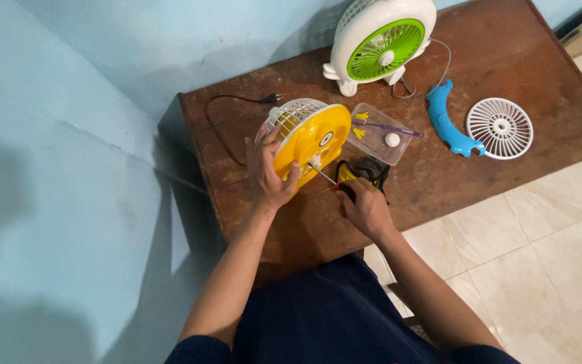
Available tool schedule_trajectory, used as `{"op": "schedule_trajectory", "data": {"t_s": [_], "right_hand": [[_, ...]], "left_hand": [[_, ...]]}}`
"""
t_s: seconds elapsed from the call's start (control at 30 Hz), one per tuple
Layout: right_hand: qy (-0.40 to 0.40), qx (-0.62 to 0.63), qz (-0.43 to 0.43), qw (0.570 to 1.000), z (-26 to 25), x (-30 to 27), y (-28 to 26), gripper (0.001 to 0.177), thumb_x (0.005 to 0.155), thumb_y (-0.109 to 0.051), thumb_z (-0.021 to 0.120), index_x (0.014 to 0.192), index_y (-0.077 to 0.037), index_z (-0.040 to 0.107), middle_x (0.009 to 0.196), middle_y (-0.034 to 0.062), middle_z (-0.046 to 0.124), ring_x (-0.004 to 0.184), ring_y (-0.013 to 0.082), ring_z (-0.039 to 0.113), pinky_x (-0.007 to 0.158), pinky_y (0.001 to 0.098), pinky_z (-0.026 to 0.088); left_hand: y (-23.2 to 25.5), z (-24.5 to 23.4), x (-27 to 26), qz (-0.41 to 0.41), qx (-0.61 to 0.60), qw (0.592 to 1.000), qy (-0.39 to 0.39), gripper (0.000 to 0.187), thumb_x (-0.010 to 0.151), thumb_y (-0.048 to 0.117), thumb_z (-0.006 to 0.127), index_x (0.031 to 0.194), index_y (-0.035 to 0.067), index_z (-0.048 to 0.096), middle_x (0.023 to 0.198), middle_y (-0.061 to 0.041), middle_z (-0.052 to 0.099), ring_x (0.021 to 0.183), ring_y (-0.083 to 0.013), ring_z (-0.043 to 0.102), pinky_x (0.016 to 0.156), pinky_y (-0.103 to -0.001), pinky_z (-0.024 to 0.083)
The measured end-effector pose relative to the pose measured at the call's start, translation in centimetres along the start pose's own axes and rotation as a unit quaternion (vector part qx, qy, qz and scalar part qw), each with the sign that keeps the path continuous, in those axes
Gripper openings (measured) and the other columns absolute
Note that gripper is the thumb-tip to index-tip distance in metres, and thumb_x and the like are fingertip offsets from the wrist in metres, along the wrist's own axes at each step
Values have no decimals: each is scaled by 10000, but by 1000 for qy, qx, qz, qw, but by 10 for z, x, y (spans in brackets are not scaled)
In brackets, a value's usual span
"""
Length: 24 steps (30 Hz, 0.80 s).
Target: The person uses a screwdriver to remove screws from the back of a yellow electric fan, then places small parts into a plastic container. They later wipe a white fan blade with a cloth. The task involves disassembly and cleaning of fan components.
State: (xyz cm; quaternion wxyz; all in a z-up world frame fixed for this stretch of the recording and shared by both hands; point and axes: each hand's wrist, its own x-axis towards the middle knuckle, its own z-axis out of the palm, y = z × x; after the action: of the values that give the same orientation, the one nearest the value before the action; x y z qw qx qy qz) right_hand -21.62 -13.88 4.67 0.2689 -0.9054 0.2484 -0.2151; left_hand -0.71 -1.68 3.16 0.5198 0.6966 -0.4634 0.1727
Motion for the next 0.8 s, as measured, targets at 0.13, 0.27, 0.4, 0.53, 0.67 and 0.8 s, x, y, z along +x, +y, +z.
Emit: {"op": "schedule_trajectory", "data": {"t_s": [0.13, 0.27, 0.4, 0.53, 0.67, 0.8], "right_hand": [[-26, -64, 53, 996, 4, 3, -16, 232, 928, -236, 674, 1024, -27, 699, 997, 178, 685, 809, 421, 674, 697, 503, 549], [-36, -47, 37, 998, 5, 8, -12, 226, 972, -238, 632, 946, -23, 700, 943, 172, 698, 799, 410, 679, 688, 497, 543], [-130, 64, 130, 981, 5, 16, 4, 294, 1002, -288, 581, 948, -44, 735, 683, 149, 687, 665, 325, 705, 658, 445, 544], [-202, 226, 252, 919, 13, 20, 27, 382, 1043, -328, 528, 975, -2, 716, 588, 75, 608, 507, 196, 614, 506, 343, 476], [-270, 540, 404, 687, 20, 25, 57, 345, 1061, -312, 501, 1028, 12, 613, 662, 36, 516, 464, 98, 432, 365, 227, 305], [-331, 684, 477, 441, 25, 29, 83, 367, 1079, -337, 497, 1077, 19, 583, 734, 27, 485, 464, 28, 371, 312, 134, 243]], "left_hand": [[-2, -3, 6, -11, -40, 999, -6, 426, 1002, 422, 644, 1185, 67, 494, 1447, -177, 594, 1395, -387, 551, 1251, -646, 314], [-3, -3, 9, -6, -53, 999, -4, 561, 916, 516, 742, 1162, 56, 535, 1362, -191, 619, 1345, -377, 582, 1220, -602, 385], [-4, -1, 9, -18, -37, 999, 0, 555, 902, 505, 801, 1116, 58, 553, 1325, -188, 650, 1349, -381, 595, 1228, -595, 393], [-5, 0, 9, -9, -38, 999, 3, 530, 889, 464, 810, 1109, 53, 557, 1299, -187, 654, 1335, -379, 596, 1224, -587, 394], [-5, -2, 11, -12, -47, 999, 4, 509, 879, 451, 815, 1085, 55, 570, 1285, -183, 669, 1336, -377, 598, 1231, -588, 394], [-2, -4, 11, -22, -41, 999, 0, 504, 875, 462, 809, 1074, 54, 590, 1276, -185, 684, 1331, -374, 602, 1226, -582, 402]]}}
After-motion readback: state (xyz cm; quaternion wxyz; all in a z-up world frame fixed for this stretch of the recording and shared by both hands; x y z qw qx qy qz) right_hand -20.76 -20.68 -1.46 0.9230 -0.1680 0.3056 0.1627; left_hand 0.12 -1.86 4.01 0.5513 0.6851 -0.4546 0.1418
